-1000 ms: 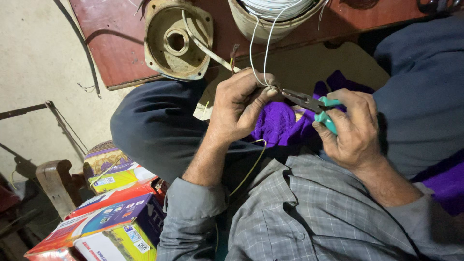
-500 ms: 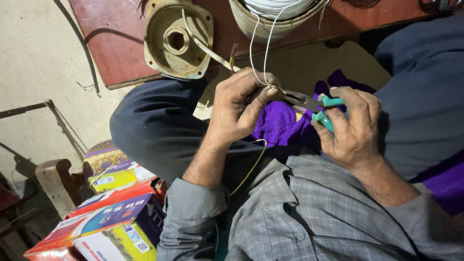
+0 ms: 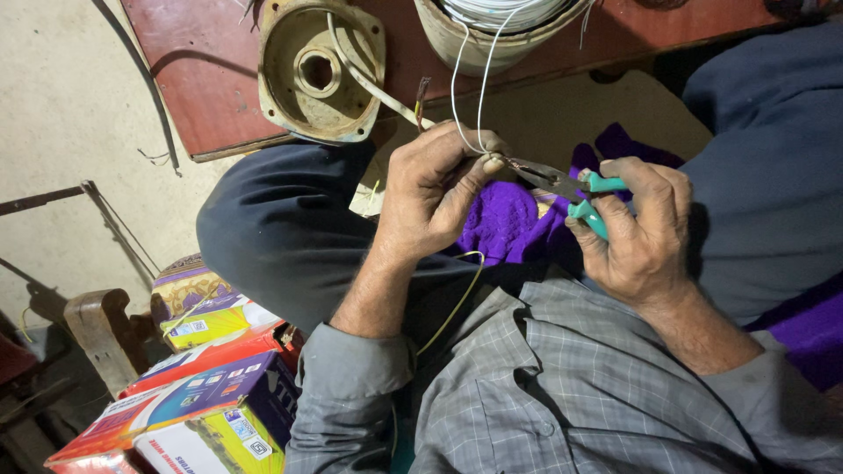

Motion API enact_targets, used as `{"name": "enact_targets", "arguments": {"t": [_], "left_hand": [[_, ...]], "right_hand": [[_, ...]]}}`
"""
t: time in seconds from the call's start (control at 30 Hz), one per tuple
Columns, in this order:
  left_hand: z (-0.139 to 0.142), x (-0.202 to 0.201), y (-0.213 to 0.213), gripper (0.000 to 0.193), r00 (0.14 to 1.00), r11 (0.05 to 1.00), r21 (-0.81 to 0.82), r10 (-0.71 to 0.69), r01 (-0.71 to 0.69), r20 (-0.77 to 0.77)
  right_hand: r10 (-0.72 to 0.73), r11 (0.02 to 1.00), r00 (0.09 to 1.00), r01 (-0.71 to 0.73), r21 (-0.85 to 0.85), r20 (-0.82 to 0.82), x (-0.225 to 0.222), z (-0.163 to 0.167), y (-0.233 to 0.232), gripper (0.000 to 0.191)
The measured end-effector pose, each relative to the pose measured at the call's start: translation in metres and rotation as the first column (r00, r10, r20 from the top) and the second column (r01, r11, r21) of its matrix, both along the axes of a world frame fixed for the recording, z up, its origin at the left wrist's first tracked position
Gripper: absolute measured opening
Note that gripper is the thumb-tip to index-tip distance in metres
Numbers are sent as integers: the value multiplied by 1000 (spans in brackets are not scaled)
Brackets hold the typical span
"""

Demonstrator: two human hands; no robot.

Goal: The person strips insulation from a white wire and twists it with a copper wire from a motor housing. They then use pliers to crimp and secure the connection, repeating the process for multiple wires.

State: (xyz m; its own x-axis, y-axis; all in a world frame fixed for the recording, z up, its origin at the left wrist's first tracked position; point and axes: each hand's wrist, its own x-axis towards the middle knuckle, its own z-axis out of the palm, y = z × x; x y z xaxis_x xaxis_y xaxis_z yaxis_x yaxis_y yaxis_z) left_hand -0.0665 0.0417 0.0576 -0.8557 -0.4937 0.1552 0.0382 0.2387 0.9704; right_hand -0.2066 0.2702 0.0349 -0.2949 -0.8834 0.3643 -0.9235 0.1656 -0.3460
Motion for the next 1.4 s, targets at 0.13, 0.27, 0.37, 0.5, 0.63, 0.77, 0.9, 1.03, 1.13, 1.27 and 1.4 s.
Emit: {"name": "enact_targets", "arguments": {"t": [0.13,0.27,0.37,0.5,0.63,0.77,0.9,1.03,1.13,1.27,1.4], "left_hand": [[1,1,0,10,1000,1000,8,-1,1,11],[2,1,-1,10,1000,1000,-2,-4,4,1],[2,2,-1,10,1000,1000,-1,-7,7,-1],[0,2,-2,12,1000,1000,-5,-10,10,-13],[-2,2,-2,16,1000,999,-36,-10,11,12],[-3,4,-3,19,999,999,-48,-17,15,-50],[-4,3,-5,19,997,999,-32,-36,34,-65],[-3,2,-5,16,998,999,-22,-47,47,-34],[-2,2,-4,15,997,998,-27,-61,60,-39],[-2,3,-5,16,999,998,42,-48,48,-8],[-1,1,-6,15,997,997,37,-63,64,-32]], "right_hand": [[-7,1000,1000,6,22,6,1,1,0,41],[-10,1000,1000,10,23,25,1,4,0,41],[6,1000,999,-7,23,49,1,4,-1,41],[44,999,986,-43,-7,162,2,2,-3,42],[51,999,946,-54,1,320,5,2,-1,44],[30,995,811,-83,64,584,1,4,5,47],[-23,975,487,-181,126,873,-5,-1,16,44],[-82,948,-89,-316,49,993,-9,-14,27,50],[-142,930,-469,-365,-45,872,-16,-21,32,49],[-188,901,-770,-382,-204,610,-22,-22,35,46],[75,863,-512,-397,-314,856,-23,-14,35,43]]}}
